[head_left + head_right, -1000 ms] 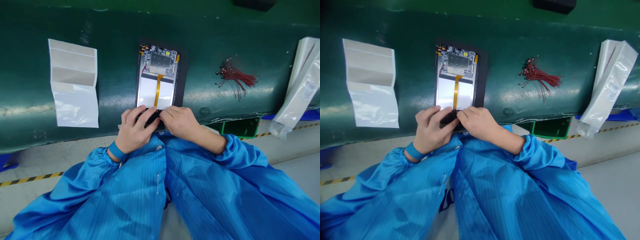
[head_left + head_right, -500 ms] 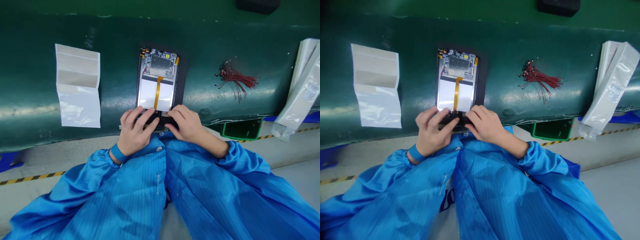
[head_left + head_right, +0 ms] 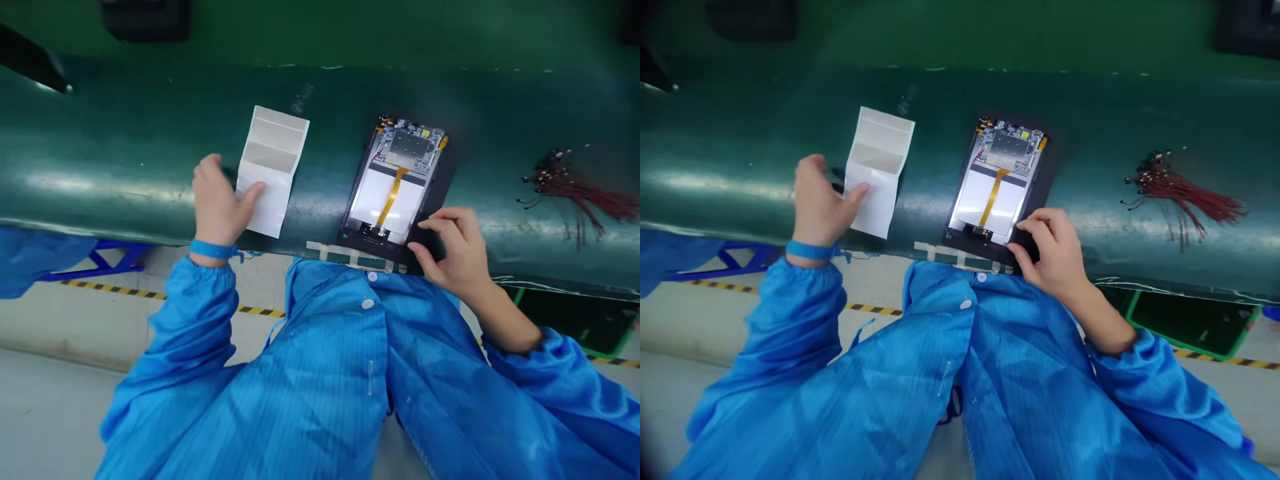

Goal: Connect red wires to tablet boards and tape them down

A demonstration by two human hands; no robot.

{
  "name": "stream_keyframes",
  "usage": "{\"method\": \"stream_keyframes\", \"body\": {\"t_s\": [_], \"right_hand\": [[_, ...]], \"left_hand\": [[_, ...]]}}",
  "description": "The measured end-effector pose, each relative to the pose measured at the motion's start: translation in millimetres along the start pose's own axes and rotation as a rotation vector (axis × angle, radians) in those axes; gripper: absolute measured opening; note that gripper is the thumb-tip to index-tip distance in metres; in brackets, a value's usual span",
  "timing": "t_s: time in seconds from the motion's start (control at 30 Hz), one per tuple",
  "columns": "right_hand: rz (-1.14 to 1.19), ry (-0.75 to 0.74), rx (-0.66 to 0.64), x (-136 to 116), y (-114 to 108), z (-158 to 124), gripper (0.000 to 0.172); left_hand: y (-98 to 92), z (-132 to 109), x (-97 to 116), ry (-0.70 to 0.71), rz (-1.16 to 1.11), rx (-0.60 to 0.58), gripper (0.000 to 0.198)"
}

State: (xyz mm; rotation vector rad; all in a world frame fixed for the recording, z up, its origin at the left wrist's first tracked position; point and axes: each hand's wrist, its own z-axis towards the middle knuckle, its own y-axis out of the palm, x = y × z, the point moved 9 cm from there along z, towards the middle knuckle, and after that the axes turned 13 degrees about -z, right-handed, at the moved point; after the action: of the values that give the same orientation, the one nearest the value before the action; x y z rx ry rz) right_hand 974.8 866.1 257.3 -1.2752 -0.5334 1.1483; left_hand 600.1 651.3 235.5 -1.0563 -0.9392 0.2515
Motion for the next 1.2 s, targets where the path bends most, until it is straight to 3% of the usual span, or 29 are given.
{"method": "stream_keyframes", "body": {"t_s": [0.1, 0.23, 0.3, 0.37, 0.43, 0.5, 0.6, 0.77, 1.0, 1.2], "right_hand": [[0.03, 0.028, 0.045, -7, -14, 18, 0.02], [0.13, -0.051, 0.079, -45, -18, 56, 0.022], [0.191, -0.15, 0.085, -76, -12, 80, 0.027], [0.227, -0.239, 0.061, -107, 0, 102, 0.032], [0.245, -0.28, 0.008, -130, 14, 120, 0.036], [0.288, -0.271, -0.054, -141, 26, 131, 0.032], [0.437, -0.2, -0.097, -140, 27, 134, 0.026], [0.59, -0.088, -0.077, -127, 17, 127, 0.032], [0.284, -0.129, 0.063, -129, 8, 119, 0.034], [0.156, -0.202, 0.125, -138, 13, 118, 0.027]], "left_hand": [[18.7, 30, -15, -0.088, -0.078, -0.069, 0.114], [23.3, 35, -10, -0.276, -0.217, -0.165, 0.087], [19.6, 23, 17, -0.22, -0.434, -0.198, 0.076], [13.8, 4, 56, -0.086, -0.656, -0.232, 0.078], [4.8, -19, 88, -0.004, -0.766, -0.217, 0.085], [-4.8, -38, 105, 0.004, -0.822, -0.166, 0.087], [-11.4, -52, 111, -0.05, -0.904, -0.158, 0.077], [-16.5, -51, 110, -0.087, -0.867, -0.147, 0.032], [-17.0, -45, 123, -0.047, -0.84, -0.06, 0.019], [-24.1, -48, 117, -0.074, -0.854, -0.021, 0.015]]}}
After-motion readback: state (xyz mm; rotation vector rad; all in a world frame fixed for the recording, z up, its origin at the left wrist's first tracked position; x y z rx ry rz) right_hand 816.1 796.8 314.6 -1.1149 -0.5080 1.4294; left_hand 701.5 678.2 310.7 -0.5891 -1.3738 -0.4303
